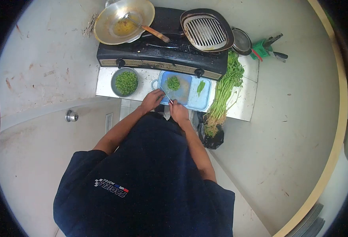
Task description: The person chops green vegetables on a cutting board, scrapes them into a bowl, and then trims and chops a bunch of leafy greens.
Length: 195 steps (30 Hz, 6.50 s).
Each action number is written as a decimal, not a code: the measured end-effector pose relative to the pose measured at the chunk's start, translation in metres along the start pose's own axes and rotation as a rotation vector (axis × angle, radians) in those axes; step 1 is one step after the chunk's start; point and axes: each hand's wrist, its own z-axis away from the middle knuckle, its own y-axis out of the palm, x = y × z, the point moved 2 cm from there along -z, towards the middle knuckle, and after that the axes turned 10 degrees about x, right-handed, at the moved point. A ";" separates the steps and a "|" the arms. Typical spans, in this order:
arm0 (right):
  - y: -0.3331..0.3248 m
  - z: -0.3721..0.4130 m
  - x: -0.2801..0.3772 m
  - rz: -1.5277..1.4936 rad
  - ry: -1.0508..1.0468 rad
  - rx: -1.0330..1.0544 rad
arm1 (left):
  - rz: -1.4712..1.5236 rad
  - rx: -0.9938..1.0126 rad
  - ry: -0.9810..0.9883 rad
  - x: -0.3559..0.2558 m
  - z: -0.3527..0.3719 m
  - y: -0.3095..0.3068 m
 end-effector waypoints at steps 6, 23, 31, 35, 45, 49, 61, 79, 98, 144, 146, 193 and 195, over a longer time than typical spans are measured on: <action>-0.002 0.017 -0.014 -0.007 0.011 0.045 | 0.047 -0.017 -0.030 0.001 0.001 0.001; -0.001 0.001 -0.001 -0.028 -0.019 -0.014 | 0.027 -0.046 0.001 0.003 0.001 0.004; 0.001 0.015 -0.009 -0.040 -0.014 0.000 | 0.080 -0.073 -0.045 -0.001 0.001 0.002; 0.004 0.012 -0.008 -0.043 0.008 0.034 | 0.071 -0.060 -0.062 0.001 0.001 0.004; 0.002 0.006 -0.008 -0.028 0.002 0.001 | 0.078 -0.080 -0.035 0.000 0.002 0.002; 0.001 0.012 -0.013 -0.015 0.034 0.032 | 0.076 -0.070 -0.050 0.000 0.002 0.002; 0.007 -0.005 0.001 -0.030 -0.027 -0.014 | 0.052 -0.060 -0.037 -0.001 0.001 0.000; 0.005 0.010 -0.002 -0.108 -0.028 -0.019 | 0.048 0.002 -0.060 0.000 0.000 -0.004; 0.010 0.016 -0.012 -0.096 0.012 -0.052 | 0.025 -0.012 -0.050 0.002 0.001 -0.003; 0.012 0.000 0.004 -0.021 -0.034 -0.051 | -0.016 -0.016 -0.007 0.003 0.012 0.000; 0.012 0.001 0.002 -0.026 -0.038 -0.062 | -0.016 -0.016 -0.042 0.004 0.011 0.001; 0.010 0.000 0.012 -0.086 -0.044 -0.005 | -0.044 -0.034 -0.030 -0.001 0.011 -0.004; 0.008 0.001 0.012 -0.078 -0.028 0.019 | -0.041 -0.042 -0.032 -0.001 0.011 -0.004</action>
